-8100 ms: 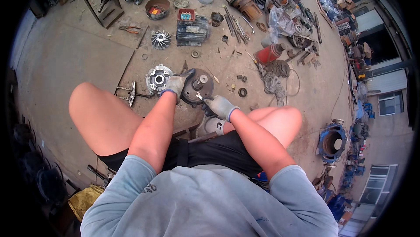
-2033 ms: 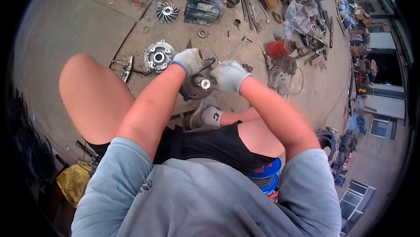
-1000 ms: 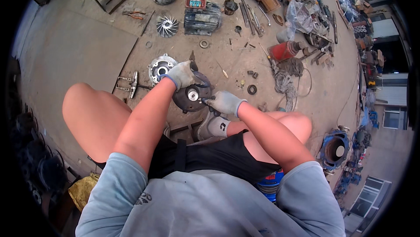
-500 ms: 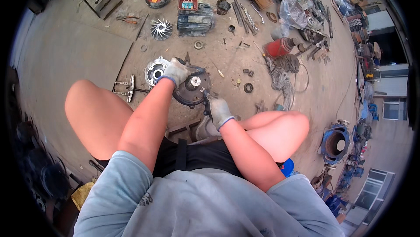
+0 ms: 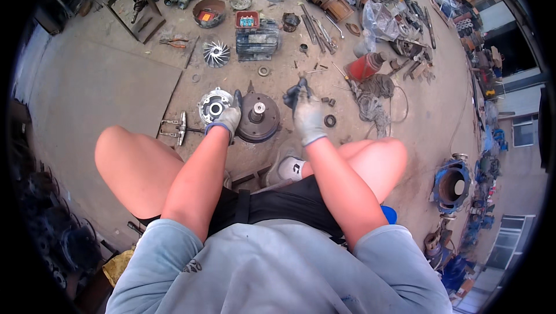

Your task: The person sits on the floor and works on mechanical components, using a tool to tighten or loosen parts on a circular metal assembly. They handle various small parts and tools scattered around the workspace.

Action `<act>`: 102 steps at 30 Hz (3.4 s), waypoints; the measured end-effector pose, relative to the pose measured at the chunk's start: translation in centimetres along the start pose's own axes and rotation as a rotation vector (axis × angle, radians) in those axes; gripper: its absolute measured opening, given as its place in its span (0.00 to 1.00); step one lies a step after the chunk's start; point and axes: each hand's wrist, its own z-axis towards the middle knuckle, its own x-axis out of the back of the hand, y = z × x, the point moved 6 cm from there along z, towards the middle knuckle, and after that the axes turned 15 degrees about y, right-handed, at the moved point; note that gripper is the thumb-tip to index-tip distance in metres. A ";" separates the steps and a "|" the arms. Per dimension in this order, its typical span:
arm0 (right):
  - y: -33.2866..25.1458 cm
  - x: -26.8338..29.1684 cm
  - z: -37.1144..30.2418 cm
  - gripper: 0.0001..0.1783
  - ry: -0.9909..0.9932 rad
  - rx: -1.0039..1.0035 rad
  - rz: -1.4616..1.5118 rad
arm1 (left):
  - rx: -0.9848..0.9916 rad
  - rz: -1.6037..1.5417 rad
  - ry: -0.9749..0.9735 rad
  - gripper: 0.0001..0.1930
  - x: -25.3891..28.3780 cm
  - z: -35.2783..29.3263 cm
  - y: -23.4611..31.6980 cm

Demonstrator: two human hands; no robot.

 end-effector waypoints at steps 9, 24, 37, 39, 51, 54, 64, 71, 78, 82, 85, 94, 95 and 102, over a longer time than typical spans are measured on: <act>6.2 3.2 -6.2 0.27 0.078 -0.553 -0.227 | -0.005 -0.538 -0.207 0.42 1.0 -2.3 -0.5; 4.4 -1.1 -6.7 0.25 -0.720 -0.354 -1.094 | -0.571 -0.210 -0.105 0.31 -3.4 -2.1 1.8; 2.8 -2.9 -2.2 0.29 -0.997 0.181 -1.616 | 0.226 -0.547 -0.451 0.31 -2.1 -2.8 2.7; 2.9 -2.7 -2.1 0.29 -0.992 0.194 -1.611 | 0.110 -0.612 -0.350 0.31 -2.6 -2.6 2.8; 3.9 0.2 -5.2 0.32 -0.601 0.190 -1.418 | -0.570 0.038 -0.223 0.24 -2.5 -2.3 4.8; 7.4 2.6 -6.4 0.32 -0.425 0.089 -1.371 | -0.410 -0.180 -0.288 0.21 -2.1 -2.5 5.2; 8.2 2.9 -5.4 0.29 -0.714 0.049 -1.421 | -0.640 0.056 -0.222 0.19 -1.9 -3.6 6.4; 6.2 -0.4 -4.8 0.31 -0.765 -0.057 -1.329 | -0.164 -0.368 -0.177 0.16 -6.3 -0.2 1.3; 7.6 0.0 -7.3 0.35 -0.313 -0.046 -1.300 | -0.605 0.211 -0.100 0.15 -3.9 0.0 2.3; 10.7 0.4 -9.8 0.35 -0.063 -0.291 -1.104 | -0.582 0.127 -0.040 0.14 -2.9 0.0 2.6; 12.8 1.7 -9.9 0.34 -0.023 -0.298 -1.023 | -0.581 0.057 0.013 0.13 -1.8 -0.6 3.5; 0.1 0.9 -2.9 0.29 -0.093 0.178 -1.107 | -0.359 0.009 -0.022 0.22 -5.9 -1.0 0.2; -1.0 0.9 -1.9 0.27 0.022 0.159 -0.925 | -0.379 0.040 -0.028 0.21 -6.2 -2.2 0.0; -0.7 -6.0 -1.8 0.17 -0.051 0.225 -0.332 | 0.768 -0.775 -0.395 0.51 -5.7 -5.5 -6.8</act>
